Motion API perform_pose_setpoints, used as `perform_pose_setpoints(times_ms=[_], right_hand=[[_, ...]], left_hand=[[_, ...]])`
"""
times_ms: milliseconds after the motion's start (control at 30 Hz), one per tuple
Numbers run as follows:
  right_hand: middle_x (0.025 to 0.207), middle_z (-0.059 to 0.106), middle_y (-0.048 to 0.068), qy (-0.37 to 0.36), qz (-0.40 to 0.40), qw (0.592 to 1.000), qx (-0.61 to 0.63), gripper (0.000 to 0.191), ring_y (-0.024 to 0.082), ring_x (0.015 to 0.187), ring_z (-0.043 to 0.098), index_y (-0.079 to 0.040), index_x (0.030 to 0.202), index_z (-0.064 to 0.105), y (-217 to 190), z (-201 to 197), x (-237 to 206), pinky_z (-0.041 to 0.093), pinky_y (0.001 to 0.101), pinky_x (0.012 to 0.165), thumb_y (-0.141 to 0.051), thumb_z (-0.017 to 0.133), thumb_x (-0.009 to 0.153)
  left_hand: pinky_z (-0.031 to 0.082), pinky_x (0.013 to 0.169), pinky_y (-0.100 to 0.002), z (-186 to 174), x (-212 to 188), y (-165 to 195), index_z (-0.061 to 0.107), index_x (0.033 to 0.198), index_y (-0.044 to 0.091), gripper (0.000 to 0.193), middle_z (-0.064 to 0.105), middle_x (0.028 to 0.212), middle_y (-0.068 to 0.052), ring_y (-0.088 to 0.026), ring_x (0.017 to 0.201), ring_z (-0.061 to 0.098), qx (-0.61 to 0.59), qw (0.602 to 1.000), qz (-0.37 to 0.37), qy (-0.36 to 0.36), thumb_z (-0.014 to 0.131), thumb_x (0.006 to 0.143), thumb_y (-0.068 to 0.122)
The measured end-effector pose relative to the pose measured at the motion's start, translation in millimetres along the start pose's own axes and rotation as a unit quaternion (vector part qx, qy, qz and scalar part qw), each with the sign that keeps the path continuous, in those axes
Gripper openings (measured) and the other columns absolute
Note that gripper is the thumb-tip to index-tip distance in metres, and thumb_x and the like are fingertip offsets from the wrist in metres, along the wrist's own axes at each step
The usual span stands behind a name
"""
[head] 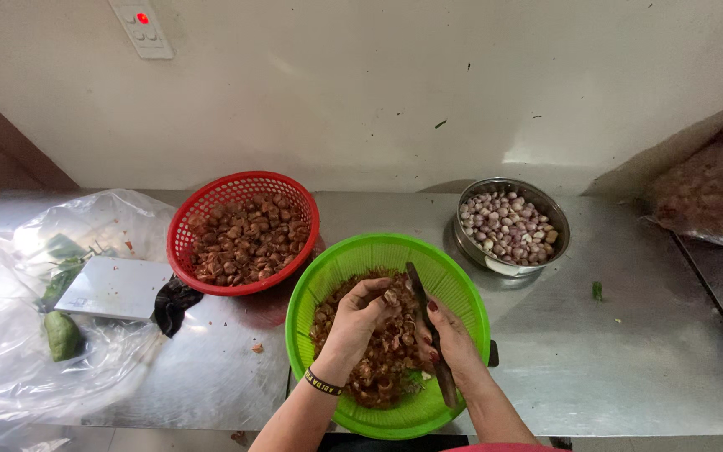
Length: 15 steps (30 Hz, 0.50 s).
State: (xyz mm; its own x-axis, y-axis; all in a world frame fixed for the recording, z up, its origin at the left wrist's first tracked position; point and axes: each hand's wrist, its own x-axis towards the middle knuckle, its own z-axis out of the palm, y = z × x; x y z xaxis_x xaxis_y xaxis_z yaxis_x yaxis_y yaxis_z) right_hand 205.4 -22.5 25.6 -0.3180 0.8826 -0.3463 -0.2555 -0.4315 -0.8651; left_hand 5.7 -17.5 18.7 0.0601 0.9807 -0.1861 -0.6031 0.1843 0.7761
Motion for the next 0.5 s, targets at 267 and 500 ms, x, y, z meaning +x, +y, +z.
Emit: perform_pose_setpoints(times_ms=[267,500], right_hand=[[0.112,0.061,0.004,-0.002,-0.168,0.948,-0.270,0.063,0.013,0.093,0.056,-0.017,0.161,0.042,19,11,-4,0.050,0.0302,0.079,-0.022,0.059,0.100],[0.151,0.060,0.009,0.005,-0.181,0.919,-0.350,0.056,0.020,0.135,0.059,-0.014,0.153,0.048,9,19,-9,0.049,0.0360,0.108,-0.022,0.061,0.100]], left_hand=[[0.057,0.092,-0.031,22,-17,12,0.052,0.135,-0.001,0.046,0.069,0.120,-0.012,-0.020,0.110,0.068,0.244,0.951,0.187,0.029,0.063,0.090,-0.006],[0.057,0.095,-0.037,36,-33,25,0.036,0.151,0.002,0.070,0.070,0.120,-0.019,-0.025,0.113,0.070,0.353,0.904,0.237,0.042,0.068,0.090,-0.005]])
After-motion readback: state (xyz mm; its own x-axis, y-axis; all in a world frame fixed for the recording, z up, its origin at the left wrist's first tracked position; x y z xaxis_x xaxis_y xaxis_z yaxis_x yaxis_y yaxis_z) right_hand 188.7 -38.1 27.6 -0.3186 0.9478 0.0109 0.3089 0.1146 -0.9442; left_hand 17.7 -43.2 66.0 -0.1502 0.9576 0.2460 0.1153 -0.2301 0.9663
